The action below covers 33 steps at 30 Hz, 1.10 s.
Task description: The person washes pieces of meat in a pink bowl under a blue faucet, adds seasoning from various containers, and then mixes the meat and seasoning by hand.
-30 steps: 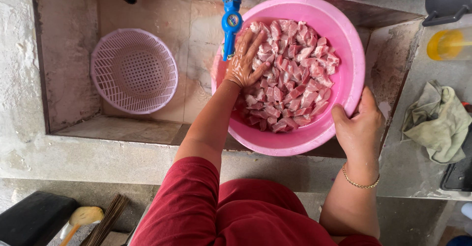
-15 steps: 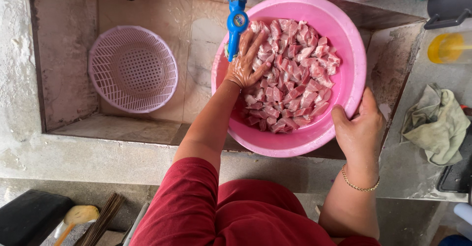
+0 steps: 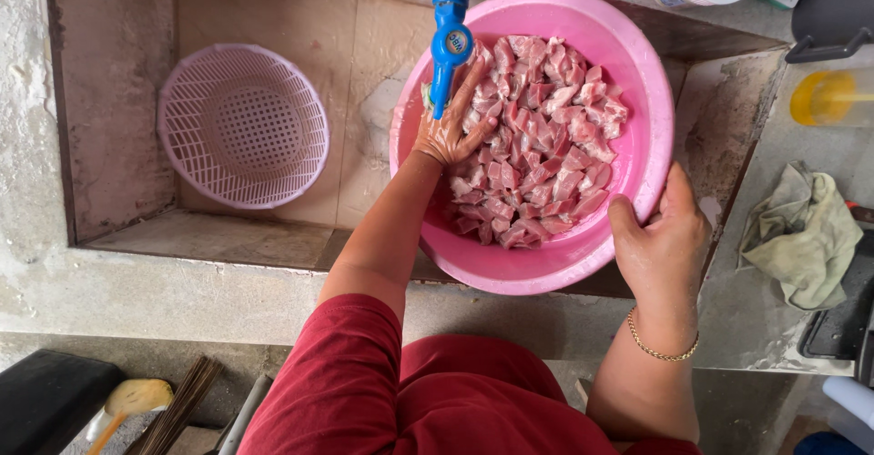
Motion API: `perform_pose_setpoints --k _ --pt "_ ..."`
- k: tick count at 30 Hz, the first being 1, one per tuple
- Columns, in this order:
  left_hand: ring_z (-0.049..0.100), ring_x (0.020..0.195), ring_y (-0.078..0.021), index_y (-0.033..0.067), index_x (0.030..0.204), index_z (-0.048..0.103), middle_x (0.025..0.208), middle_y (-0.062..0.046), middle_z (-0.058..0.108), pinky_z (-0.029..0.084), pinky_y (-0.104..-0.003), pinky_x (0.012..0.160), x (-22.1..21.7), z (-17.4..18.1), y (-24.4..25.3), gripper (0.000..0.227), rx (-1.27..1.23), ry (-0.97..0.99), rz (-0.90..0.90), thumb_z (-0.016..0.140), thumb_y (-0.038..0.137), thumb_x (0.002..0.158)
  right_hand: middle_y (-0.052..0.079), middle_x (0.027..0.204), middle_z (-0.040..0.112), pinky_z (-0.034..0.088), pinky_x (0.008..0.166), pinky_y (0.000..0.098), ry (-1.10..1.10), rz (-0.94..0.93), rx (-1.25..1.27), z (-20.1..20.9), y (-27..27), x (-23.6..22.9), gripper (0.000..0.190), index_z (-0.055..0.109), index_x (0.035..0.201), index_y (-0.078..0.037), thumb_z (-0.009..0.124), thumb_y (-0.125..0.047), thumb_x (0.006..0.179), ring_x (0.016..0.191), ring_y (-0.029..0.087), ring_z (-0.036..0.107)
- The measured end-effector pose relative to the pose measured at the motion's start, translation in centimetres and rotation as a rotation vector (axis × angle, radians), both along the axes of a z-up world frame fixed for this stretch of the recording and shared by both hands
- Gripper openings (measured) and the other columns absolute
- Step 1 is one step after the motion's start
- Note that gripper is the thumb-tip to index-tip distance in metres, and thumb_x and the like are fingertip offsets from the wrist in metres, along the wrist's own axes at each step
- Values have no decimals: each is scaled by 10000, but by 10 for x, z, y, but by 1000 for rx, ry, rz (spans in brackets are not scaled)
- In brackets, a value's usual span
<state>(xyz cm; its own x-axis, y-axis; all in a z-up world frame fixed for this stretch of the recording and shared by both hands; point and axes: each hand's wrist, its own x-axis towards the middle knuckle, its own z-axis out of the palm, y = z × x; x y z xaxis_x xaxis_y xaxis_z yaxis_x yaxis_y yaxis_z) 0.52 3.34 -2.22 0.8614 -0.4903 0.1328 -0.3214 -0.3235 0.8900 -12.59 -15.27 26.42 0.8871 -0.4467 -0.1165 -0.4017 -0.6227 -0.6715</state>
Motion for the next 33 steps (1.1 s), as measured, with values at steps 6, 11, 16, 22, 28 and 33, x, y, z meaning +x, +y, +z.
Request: perform_pose_setpoints --k 6,11,16,22,28,33 --pt "344 1549 -401 153 1647 278 1660 -173 388 263 -533 1262 2 1 6 852 68 -45 29 619 545 971 166 1172 759 552 906 289 -54 27 51 0 9 5 417 588 1348 45 667 34 939 1050 165 730" --pt "355 1519 -450 134 1638 305 1642 -198 407 274 -540 1273 2 -5 12 815 17 -78 32 618 510 985 157 1147 759 557 881 281 -19 19 47 1 17 8 394 581 1324 52 659 43 938 1024 149 731" --pt "344 1497 -485 75 1559 411 1606 -271 378 293 -526 1253 2 -16 15 797 18 -69 86 691 494 941 148 1181 754 549 907 272 -58 27 113 0 27 14 387 570 1337 47 647 46 958 1047 137 711" --pt "364 1525 -442 28 1546 402 1621 -275 373 305 -474 1285 6 -27 19 881 -169 45 106 744 499 886 145 1182 753 551 926 268 -101 66 107 -2 40 20 389 559 1343 47 633 58 961 1062 134 710" --pt "373 1533 -400 12 1594 234 1603 -239 396 276 -442 1288 3 -42 21 1050 -334 179 138 783 508 848 130 1186 742 535 925 248 -145 102 132 -4 53 26 431 535 1397 46 650 47 982 1060 107 680" --pt "281 1579 -394 46 1614 246 1686 -170 330 145 -446 1327 5 -56 20 954 -397 142 63 725 490 918 124 1173 748 545 908 252 -126 108 96 -6 56 29 417 542 1398 46 656 44 997 1046 99 680"
